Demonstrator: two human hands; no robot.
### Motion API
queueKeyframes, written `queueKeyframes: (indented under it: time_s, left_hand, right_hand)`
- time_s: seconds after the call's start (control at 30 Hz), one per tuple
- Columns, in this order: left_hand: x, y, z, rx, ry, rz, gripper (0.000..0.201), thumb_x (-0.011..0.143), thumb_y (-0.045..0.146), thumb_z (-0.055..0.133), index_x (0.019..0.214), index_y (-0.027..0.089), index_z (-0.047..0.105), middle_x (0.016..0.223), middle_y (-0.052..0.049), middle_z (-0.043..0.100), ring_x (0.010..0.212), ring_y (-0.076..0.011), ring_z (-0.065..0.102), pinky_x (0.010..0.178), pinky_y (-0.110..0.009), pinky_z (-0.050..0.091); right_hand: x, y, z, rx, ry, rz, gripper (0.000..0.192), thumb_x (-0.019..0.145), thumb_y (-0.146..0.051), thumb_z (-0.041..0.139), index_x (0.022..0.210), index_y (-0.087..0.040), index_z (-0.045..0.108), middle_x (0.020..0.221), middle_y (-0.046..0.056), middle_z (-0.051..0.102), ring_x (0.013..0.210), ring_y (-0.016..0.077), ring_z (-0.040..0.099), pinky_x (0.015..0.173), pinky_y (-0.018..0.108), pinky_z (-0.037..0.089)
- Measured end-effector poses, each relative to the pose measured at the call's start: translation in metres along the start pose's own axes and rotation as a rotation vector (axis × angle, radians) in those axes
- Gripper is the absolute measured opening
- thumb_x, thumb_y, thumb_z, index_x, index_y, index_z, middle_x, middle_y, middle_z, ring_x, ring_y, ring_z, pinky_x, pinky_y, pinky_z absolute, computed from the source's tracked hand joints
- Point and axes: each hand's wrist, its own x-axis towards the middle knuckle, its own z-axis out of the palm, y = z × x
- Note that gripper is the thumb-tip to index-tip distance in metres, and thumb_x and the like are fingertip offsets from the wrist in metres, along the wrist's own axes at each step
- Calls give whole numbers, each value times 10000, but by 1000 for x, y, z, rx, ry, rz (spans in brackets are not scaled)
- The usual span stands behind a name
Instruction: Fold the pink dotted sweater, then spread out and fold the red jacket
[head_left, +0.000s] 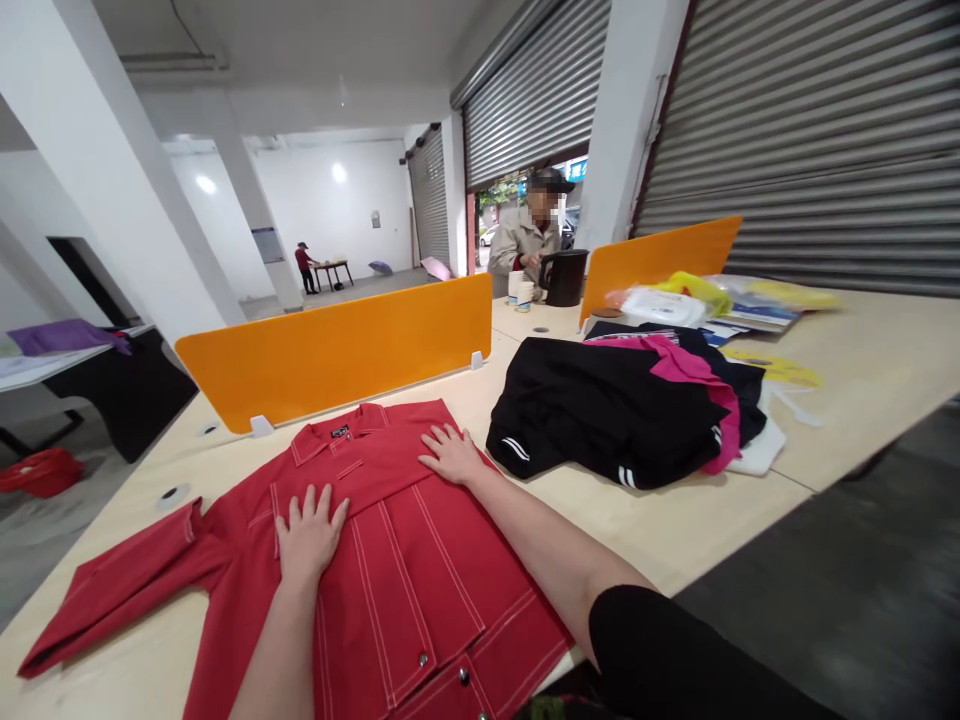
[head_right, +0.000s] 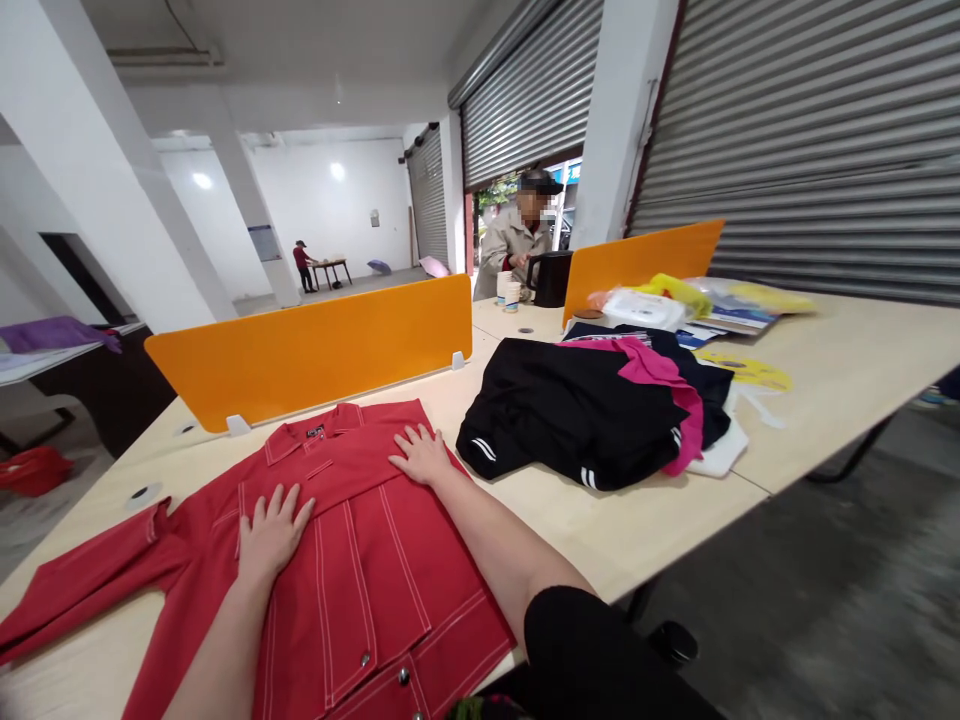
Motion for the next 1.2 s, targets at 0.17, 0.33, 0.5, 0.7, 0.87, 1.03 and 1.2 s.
queueKeyframes:
  time_s: [0.17,0.33,0.5,0.7,0.87,1.03,1.2]
  left_hand:
    - [1,1,1,-33,22,-7,550,916,458,313,1428,274,393,1532,-99,304,1378,-379,271,1053,-605,246]
    - [0,5,-3,-65,-12,-43,603,919,499,260,1466,251,318,1553,-82,257,1390,-382,236,1073,-587,228]
    - [-1,5,-4,-95,-15,-33,618,917,508,247,1471,242,306,1557,-82,244,1399,-382,214,1081,-598,208]
    - [-2,8,-1,-189,-2,-52,633,904,557,296,1446,237,363,1543,-93,276,1408,-369,205,1110,-588,150]
    - [-3,-19,-9,-314,56,-36,478,932,428,346,1323,207,510,1403,-90,500,1317,-259,400,1114,-436,262]
    - [-9,-102,-38,-297,194,-222,490,880,267,429,1347,116,436,1423,-169,438,1354,-258,326,1122,-412,251]
    - [-24,-179,-53,-492,222,-590,342,764,210,610,1098,139,618,1185,-178,608,1186,-361,501,989,-555,368]
  right_hand:
    - [-2,-1,-5,3,-22,7,663,915,-626,232,1477,-282,308,1567,44,213,1429,313,125,1107,583,98]
    - [4,-11,-19,-38,-119,68,626,923,-584,276,1473,-287,310,1567,52,211,1418,343,150,1072,659,30]
    - [3,-51,-17,-88,-14,258,618,933,-478,340,1469,-172,327,1554,150,212,1419,379,104,1061,668,-15]
    - [-14,-82,17,61,-62,-151,620,945,-565,186,1480,-275,301,1571,49,195,1441,278,84,1111,588,8]
    - [-12,-78,27,71,-65,-168,615,943,-564,205,1468,-270,333,1560,40,235,1431,287,131,1115,590,15]
    - [-11,-77,28,92,-54,-175,610,940,-562,215,1459,-273,356,1552,45,258,1428,293,140,1121,579,14]
    - [-12,-78,28,96,-24,-169,591,943,-542,238,1446,-267,382,1542,56,282,1420,297,164,1119,582,31]
